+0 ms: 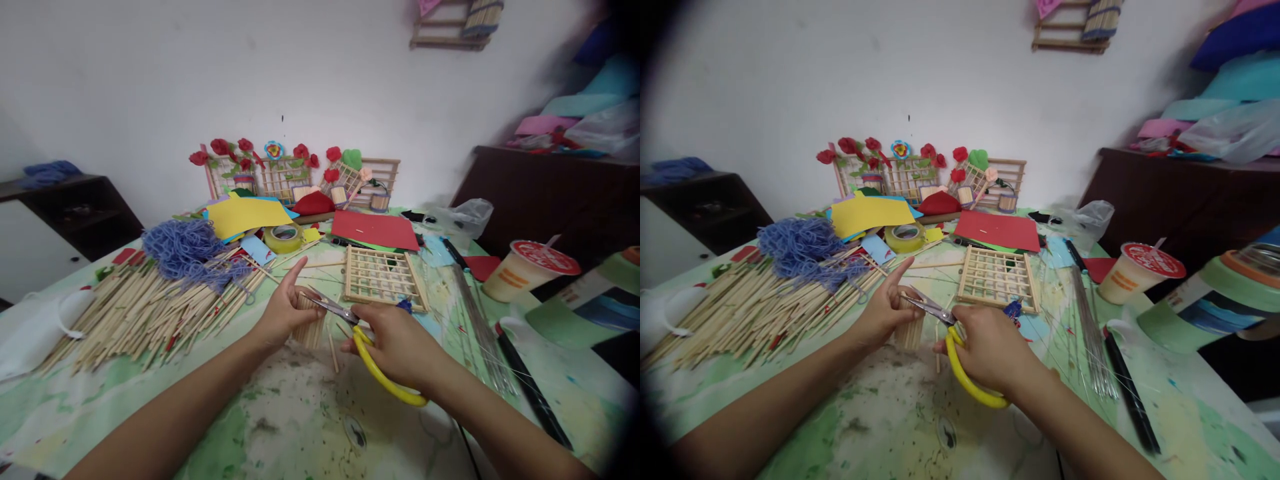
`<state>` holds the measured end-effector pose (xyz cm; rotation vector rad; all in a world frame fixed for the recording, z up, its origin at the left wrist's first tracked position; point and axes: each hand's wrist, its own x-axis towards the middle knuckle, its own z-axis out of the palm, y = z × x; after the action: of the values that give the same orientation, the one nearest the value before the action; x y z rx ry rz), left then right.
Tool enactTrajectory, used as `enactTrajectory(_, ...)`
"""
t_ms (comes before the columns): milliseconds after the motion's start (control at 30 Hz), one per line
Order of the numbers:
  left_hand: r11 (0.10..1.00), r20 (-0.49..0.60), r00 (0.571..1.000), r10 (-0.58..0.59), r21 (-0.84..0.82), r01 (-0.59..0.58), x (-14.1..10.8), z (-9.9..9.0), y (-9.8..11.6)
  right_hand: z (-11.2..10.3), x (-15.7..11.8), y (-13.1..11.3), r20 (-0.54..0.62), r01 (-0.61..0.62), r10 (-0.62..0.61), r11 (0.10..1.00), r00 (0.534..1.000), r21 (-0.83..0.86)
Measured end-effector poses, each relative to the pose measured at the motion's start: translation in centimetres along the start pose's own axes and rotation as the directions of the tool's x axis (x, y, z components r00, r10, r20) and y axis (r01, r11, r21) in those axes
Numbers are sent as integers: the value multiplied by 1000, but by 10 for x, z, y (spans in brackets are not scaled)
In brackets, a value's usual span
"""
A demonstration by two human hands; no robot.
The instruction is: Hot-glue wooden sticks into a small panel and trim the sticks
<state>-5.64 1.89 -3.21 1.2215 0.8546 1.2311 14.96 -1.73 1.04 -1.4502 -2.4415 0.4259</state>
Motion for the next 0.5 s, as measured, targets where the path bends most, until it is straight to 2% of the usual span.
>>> enactTrajectory(200,999,-13,999,35,31,-34,0,0,4,7,3,5,-62,50,-49,999,997,20)
enactTrajectory(500,994,0,998,62,90,-62,1,0,6,11,1,3,-62,5,-3,999,998,35)
